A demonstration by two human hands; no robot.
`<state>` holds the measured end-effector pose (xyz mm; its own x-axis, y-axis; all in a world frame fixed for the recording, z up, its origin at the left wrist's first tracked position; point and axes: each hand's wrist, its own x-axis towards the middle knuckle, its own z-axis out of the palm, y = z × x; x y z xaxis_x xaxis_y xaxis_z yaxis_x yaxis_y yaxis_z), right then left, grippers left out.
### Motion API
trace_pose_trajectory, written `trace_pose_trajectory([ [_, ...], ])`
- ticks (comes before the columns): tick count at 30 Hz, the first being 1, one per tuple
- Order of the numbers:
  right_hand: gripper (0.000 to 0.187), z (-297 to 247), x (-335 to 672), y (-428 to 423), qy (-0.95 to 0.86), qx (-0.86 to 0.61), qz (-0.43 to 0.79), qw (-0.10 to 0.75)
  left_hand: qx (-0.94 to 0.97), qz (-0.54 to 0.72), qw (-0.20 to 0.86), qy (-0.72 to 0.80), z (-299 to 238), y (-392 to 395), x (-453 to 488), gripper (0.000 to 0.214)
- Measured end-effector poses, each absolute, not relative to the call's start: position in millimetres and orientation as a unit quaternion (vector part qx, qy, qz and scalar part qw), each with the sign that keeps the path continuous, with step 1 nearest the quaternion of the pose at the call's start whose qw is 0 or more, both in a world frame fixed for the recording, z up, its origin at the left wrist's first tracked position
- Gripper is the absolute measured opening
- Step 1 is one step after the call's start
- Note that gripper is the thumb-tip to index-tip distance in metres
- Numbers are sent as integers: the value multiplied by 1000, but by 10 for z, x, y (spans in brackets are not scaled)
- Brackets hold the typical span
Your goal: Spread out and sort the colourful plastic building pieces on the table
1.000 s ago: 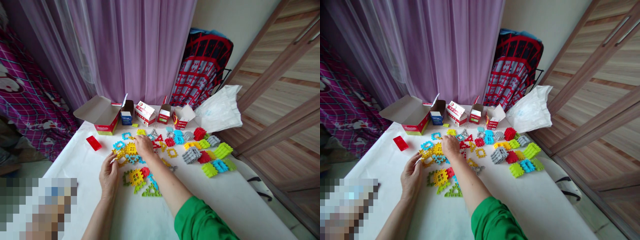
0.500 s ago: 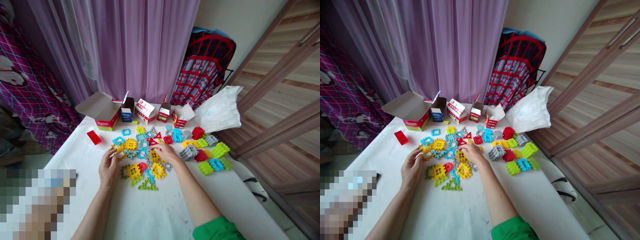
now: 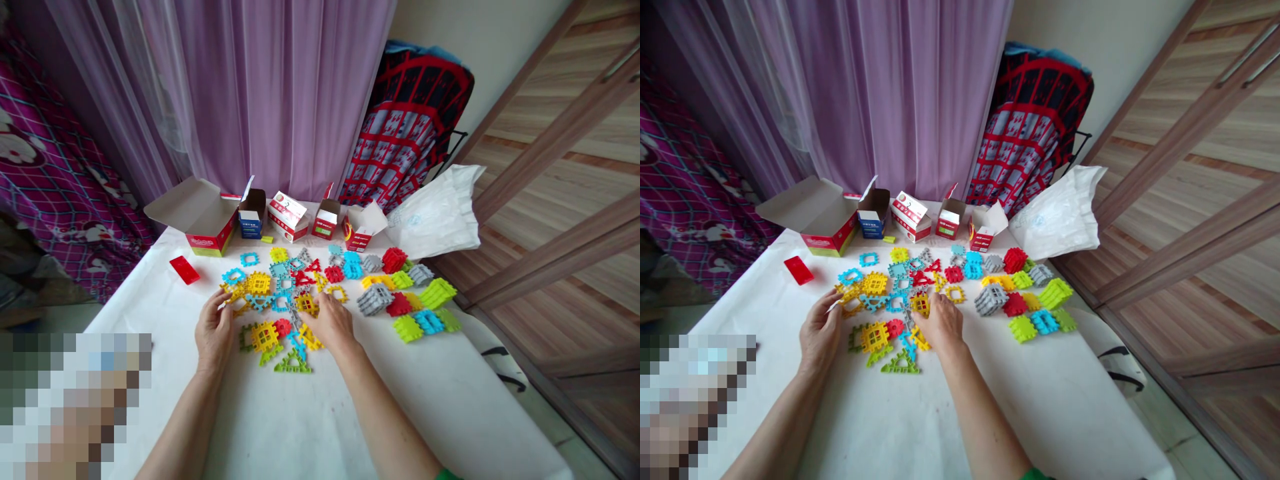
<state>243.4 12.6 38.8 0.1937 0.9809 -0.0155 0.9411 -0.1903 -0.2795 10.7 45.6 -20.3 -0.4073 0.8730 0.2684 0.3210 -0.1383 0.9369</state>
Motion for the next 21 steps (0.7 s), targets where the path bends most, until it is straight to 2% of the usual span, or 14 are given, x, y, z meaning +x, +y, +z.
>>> trace_pose_trajectory([
  [13,35,280,2352,108,-611,-776,102,119,497,571,234,611,-236,460,91,27],
  [21,40,160,2460,-10,-580,-788,68,196,491,578,238,607,-224,449,108,28],
])
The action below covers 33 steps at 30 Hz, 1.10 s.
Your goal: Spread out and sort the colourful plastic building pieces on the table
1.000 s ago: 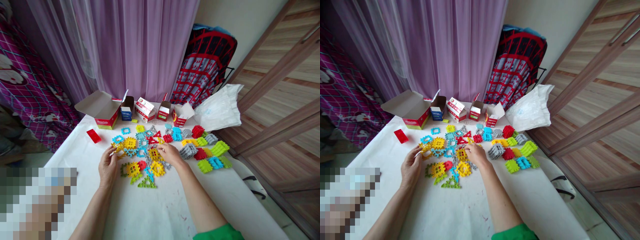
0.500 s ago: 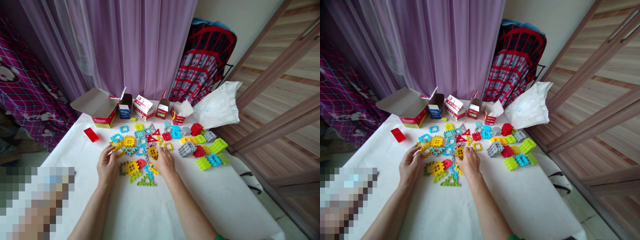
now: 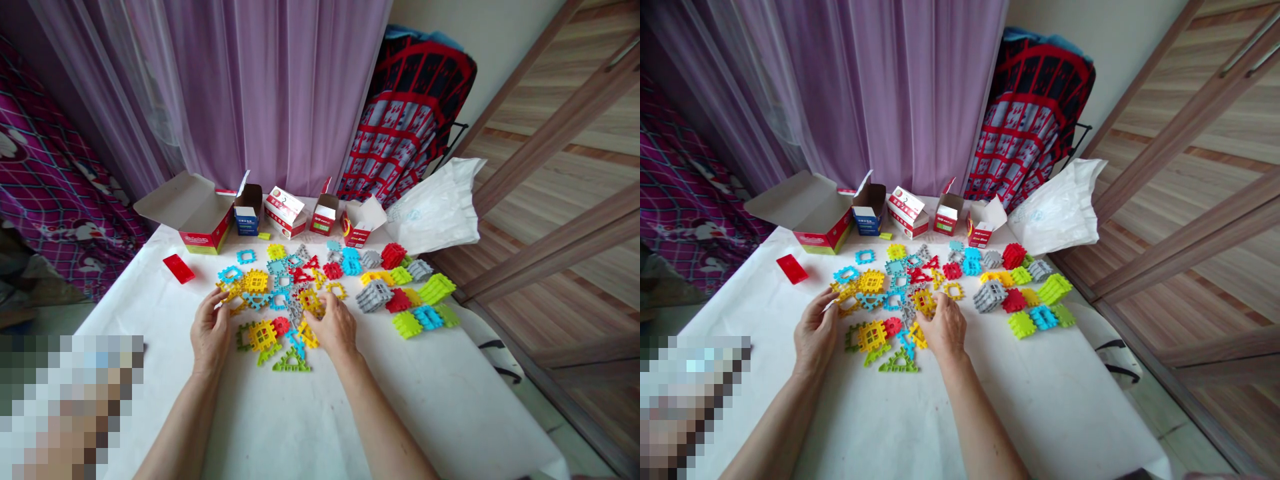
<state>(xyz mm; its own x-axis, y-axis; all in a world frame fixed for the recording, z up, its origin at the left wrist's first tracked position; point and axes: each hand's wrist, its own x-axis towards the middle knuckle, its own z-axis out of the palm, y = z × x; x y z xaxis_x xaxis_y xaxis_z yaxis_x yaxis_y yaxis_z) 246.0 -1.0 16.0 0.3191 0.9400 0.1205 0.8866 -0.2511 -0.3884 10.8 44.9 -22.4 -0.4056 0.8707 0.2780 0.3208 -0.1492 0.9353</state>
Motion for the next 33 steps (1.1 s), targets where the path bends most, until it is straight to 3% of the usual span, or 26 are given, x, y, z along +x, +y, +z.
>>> trace_pose_trajectory([
  [8,39,-161,2811,-114,-519,-808,-33,277,490,571,235,615,-203,441,122,31],
  [15,36,-92,2939,27,-497,-821,-52,276,488,569,239,617,-199,431,120,32],
  [25,33,-15,2691,-58,-572,-791,26,214,501,565,230,613,-254,461,113,31],
  [30,20,75,2764,20,-643,-738,43,199,507,564,224,613,-258,467,109,28],
  [33,33,180,2931,143,-645,-754,30,122,507,565,225,611,-261,473,114,28],
])
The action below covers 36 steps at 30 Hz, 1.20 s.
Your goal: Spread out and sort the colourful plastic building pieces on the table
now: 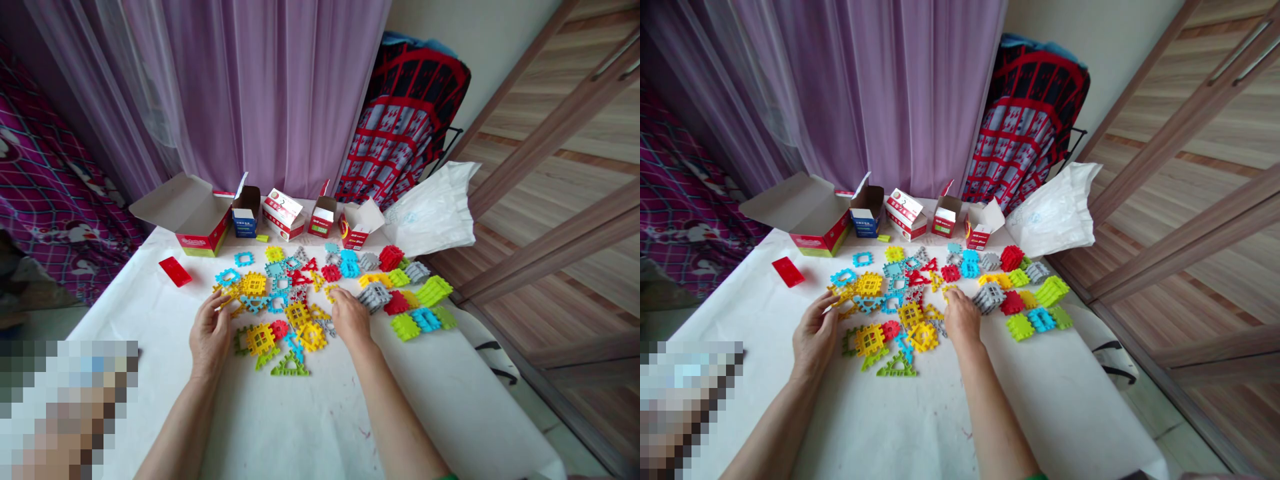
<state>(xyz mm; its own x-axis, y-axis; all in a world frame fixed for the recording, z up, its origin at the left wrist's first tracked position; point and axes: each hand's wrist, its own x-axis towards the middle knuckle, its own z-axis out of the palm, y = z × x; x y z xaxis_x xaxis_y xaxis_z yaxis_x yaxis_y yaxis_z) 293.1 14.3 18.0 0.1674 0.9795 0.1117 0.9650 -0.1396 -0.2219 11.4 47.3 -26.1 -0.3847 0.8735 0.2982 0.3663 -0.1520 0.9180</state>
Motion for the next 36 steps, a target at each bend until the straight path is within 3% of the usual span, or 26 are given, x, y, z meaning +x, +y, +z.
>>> trace_pose_trajectory([
  [6,52,403,3060,364,-616,-784,70,-44,510,560,220,614,-274,478,108,29],
  [15,54,513,3064,432,-617,-775,93,-100,515,558,220,612,-276,476,107,28],
  [20,43,536,2988,381,-601,-790,81,-91,509,563,216,614,-258,465,127,28],
  [32,50,519,2869,315,-524,-847,87,-35,509,563,219,613,-261,472,130,29],
  [36,42,572,2747,165,-549,-834,61,0,513,558,220,614,-253,473,129,28],
])
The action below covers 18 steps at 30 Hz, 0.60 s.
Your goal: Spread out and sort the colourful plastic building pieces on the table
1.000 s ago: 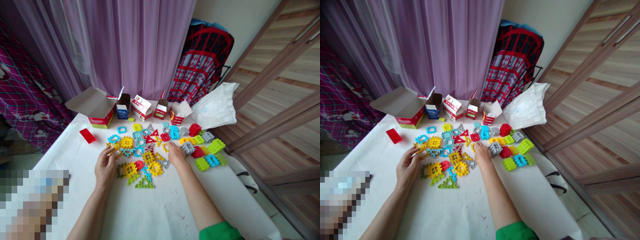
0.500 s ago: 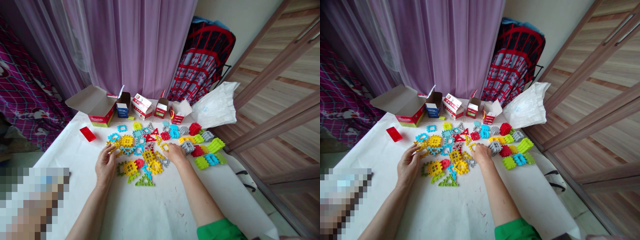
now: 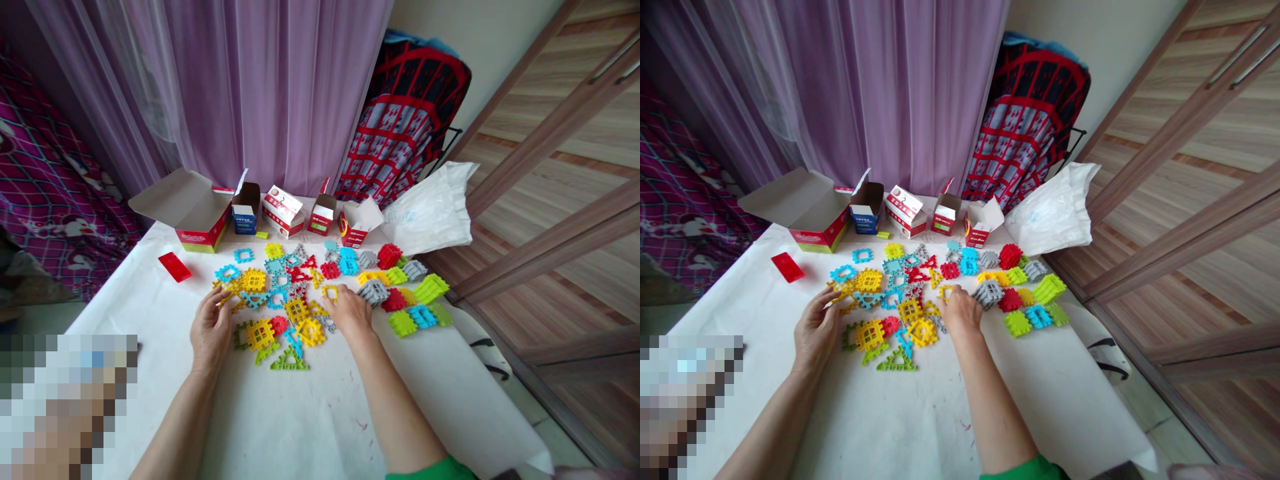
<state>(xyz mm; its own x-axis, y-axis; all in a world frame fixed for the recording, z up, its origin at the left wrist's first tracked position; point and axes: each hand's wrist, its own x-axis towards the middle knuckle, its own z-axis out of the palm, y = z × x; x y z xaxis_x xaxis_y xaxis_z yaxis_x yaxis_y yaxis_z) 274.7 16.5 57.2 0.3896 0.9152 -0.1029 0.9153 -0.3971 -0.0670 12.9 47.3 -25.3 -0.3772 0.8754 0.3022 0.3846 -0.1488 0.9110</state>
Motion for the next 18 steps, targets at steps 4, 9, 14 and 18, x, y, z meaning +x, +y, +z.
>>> trace_pose_trajectory([
  [4,30,525,2460,-26,629,772,-39,-85,520,554,218,612,-256,482,124,27],
  [9,40,396,2195,-101,649,752,-52,-108,519,556,224,609,-267,481,114,28],
  [14,30,323,2180,-73,644,755,-61,-104,513,559,227,611,-268,477,119,28],
  [18,29,286,2204,-60,636,755,-71,-141,512,563,222,610,-259,478,124,26],
])
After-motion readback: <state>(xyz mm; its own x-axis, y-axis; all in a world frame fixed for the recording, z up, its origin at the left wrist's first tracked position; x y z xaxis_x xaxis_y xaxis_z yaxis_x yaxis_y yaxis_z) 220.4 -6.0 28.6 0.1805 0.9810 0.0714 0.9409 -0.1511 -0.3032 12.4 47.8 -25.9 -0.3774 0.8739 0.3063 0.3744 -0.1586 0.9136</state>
